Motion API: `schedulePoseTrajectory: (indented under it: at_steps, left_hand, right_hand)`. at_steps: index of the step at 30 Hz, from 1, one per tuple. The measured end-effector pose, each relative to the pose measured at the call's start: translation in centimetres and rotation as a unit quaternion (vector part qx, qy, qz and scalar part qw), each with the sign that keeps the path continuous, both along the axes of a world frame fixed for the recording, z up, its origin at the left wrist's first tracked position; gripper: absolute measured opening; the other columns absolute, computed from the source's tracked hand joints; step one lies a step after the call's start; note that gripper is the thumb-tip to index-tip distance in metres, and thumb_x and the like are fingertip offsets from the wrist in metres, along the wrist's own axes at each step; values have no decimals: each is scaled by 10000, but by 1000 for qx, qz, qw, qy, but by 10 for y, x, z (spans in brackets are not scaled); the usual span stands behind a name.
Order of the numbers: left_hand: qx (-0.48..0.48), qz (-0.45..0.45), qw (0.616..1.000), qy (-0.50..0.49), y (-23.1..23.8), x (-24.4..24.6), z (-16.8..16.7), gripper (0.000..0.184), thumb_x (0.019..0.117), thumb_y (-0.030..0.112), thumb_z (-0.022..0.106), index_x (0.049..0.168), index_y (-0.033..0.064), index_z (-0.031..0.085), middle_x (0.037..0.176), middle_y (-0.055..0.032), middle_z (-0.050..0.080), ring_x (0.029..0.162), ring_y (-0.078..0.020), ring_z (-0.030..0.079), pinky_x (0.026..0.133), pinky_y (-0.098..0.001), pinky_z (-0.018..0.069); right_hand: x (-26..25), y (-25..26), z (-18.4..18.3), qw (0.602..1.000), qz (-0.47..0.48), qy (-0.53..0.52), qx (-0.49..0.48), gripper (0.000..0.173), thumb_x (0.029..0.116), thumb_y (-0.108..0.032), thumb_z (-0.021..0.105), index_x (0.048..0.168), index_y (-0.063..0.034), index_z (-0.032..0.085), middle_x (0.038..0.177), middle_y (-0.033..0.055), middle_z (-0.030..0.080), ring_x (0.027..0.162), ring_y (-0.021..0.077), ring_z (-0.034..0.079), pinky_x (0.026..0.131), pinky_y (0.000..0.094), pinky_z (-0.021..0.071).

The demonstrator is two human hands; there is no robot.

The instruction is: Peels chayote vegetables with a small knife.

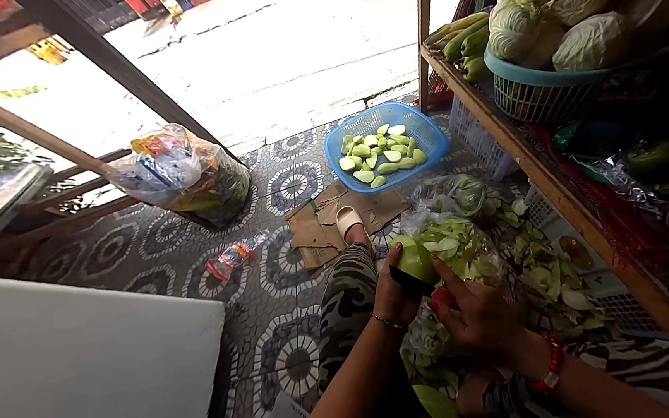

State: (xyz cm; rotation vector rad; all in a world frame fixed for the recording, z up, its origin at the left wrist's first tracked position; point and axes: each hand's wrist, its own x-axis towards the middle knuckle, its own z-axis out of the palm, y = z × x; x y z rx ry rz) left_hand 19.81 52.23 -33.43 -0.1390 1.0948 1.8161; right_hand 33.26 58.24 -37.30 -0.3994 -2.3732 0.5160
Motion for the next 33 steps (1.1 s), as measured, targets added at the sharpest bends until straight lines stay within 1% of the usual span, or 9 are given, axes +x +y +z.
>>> schedulePoseTrajectory:
  at_steps: [4,7,10,17,19,22,25,29,33]
  left_hand:
    - [10,17,1000,-11,3,3,-3,324,1111,302,345,1204,43,516,933,-128,666,794,-205,702,701,-327,605]
    - [4,29,1000,-1,7,4,-4,306,1110,281,360,1306,69,459,979,-126,647,821,-204,694,719,-332,602]
    - [-4,19,1000,11,7,4,-4,319,1111,290,359,1346,87,432,991,-122,653,829,-201,698,712,-335,602]
    - [-22,2,996,83,6,0,0,419,1112,232,346,1511,108,315,1091,-138,625,905,-213,678,777,-362,589]
    - [-21,0,996,91,5,0,1,408,1114,231,338,1502,106,324,1096,-136,625,912,-207,677,783,-356,587]
    - [-11,-15,990,139,2,0,-1,447,1109,214,329,1539,103,280,1139,-144,618,943,-202,677,816,-358,586]
    - [-2,-26,985,168,0,-1,1,455,1111,205,310,1547,87,253,1120,-134,624,932,-179,685,812,-334,592]
    - [8,-17,985,171,-1,0,-2,441,1111,206,306,1534,84,277,1121,-124,625,933,-171,683,813,-326,589]
    - [7,-17,979,205,-2,0,-3,460,1116,215,285,1547,62,247,1168,-129,607,973,-160,674,837,-321,585]
  right_hand:
    - [-3,-1,-2,996,-34,-16,78,595,1044,-406,398,1377,41,607,589,56,589,446,222,514,441,345,412]
    - [-2,2,-2,995,-49,-28,85,560,1053,-390,386,1366,-1,638,658,87,646,494,247,575,462,363,450]
    - [0,8,-4,997,-48,-20,55,506,1060,-367,393,1354,-63,671,710,103,668,531,250,607,470,362,470]
    - [7,19,0,998,-15,-7,-52,410,1067,-342,430,1327,-206,717,685,82,579,535,211,546,465,336,435]
    - [8,19,2,997,-12,-11,-70,409,1064,-343,437,1336,-207,710,691,80,589,540,213,551,470,342,441]
    - [11,24,7,990,21,-65,-124,514,1061,-393,433,1486,-135,563,685,86,626,531,240,565,492,404,472]
    - [12,26,6,991,35,-51,-116,468,1061,-362,443,1440,-149,617,761,104,685,576,247,613,515,406,494]
    - [10,25,4,994,17,-28,-101,405,1065,-310,444,1372,-196,683,713,98,617,561,227,575,496,362,461]
    - [8,24,5,986,16,-30,-161,412,1073,-323,446,1396,-187,662,807,112,682,641,240,622,561,388,500]
